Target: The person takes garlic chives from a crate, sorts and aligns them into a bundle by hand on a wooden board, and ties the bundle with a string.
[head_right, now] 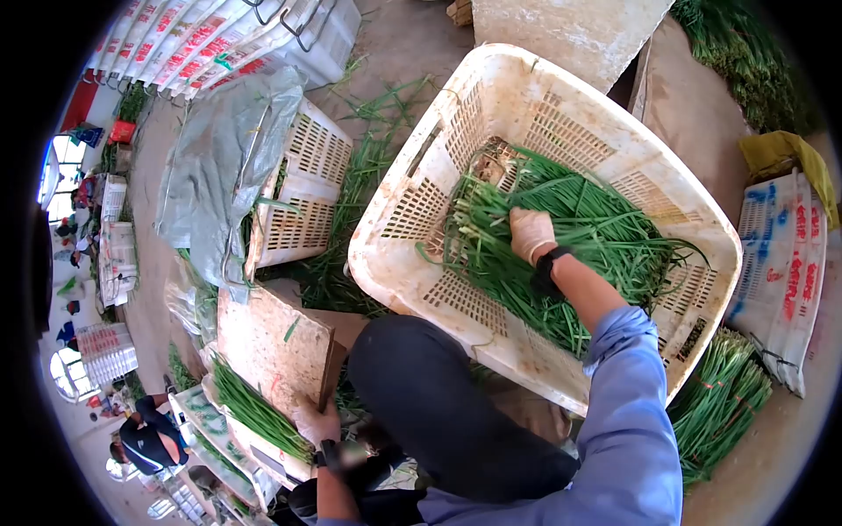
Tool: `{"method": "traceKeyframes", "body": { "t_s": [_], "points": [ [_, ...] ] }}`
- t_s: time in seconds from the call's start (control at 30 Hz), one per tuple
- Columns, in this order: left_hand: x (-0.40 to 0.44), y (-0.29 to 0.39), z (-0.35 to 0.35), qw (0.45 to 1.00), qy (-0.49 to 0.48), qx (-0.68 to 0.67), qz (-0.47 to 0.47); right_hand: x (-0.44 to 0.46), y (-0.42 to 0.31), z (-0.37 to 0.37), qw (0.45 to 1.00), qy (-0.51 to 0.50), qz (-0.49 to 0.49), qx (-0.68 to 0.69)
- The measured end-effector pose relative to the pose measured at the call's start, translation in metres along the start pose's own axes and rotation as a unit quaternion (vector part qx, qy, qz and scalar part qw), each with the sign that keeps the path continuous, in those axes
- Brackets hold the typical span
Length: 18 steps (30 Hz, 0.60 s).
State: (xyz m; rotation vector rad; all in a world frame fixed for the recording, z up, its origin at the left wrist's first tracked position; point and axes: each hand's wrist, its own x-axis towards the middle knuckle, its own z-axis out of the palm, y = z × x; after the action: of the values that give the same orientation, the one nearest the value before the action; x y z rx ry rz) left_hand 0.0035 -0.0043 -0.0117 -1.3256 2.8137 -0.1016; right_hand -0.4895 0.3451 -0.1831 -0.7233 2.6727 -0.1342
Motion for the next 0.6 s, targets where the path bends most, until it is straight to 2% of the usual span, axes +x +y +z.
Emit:
{"method": "traceKeyframes", "body": {
  "t_s": [0.03, 0.17, 0.2, 0.3, 0.37, 0.43, 0.5, 0.6],
  "points": [
    [0.0, -0.001, -0.001, 1.0, 0.002, 0.001, 0.009, -0.008, 0.001, 0.008, 0.998, -0.019, 0.009, 0.053],
    [0.0, -0.007, 0.0, 1.0, -0.013, -0.007, 0.019, -0.004, 0.017, 0.013, 0.992, -0.05, 0.03, 0.108],
    [-0.001, -0.006, -0.001, 1.0, 0.01, 0.001, 0.021, -0.004, 0.016, 0.002, 0.99, -0.069, 0.048, 0.118],
    [0.0, 0.004, 0.0, 0.998, 0.056, 0.012, 0.023, -0.004, 0.024, -0.013, 0.988, -0.051, 0.035, 0.142],
    [0.001, 0.01, -0.007, 0.998, 0.057, 0.007, 0.019, -0.006, 0.027, -0.029, 0.982, -0.05, 0.079, 0.163],
    [0.0, 0.005, -0.006, 1.0, 0.005, -0.009, -0.002, -0.008, 0.037, -0.038, 0.976, -0.027, 0.099, 0.193],
    [0.0, 0.003, -0.005, 1.0, -0.014, -0.018, -0.006, -0.01, 0.047, -0.051, 0.97, -0.038, 0.069, 0.229],
    [-0.001, 0.003, -0.005, 1.0, 0.004, -0.016, 0.009, -0.014, 0.046, -0.06, 0.975, -0.113, 0.048, 0.187]
  ]
}}
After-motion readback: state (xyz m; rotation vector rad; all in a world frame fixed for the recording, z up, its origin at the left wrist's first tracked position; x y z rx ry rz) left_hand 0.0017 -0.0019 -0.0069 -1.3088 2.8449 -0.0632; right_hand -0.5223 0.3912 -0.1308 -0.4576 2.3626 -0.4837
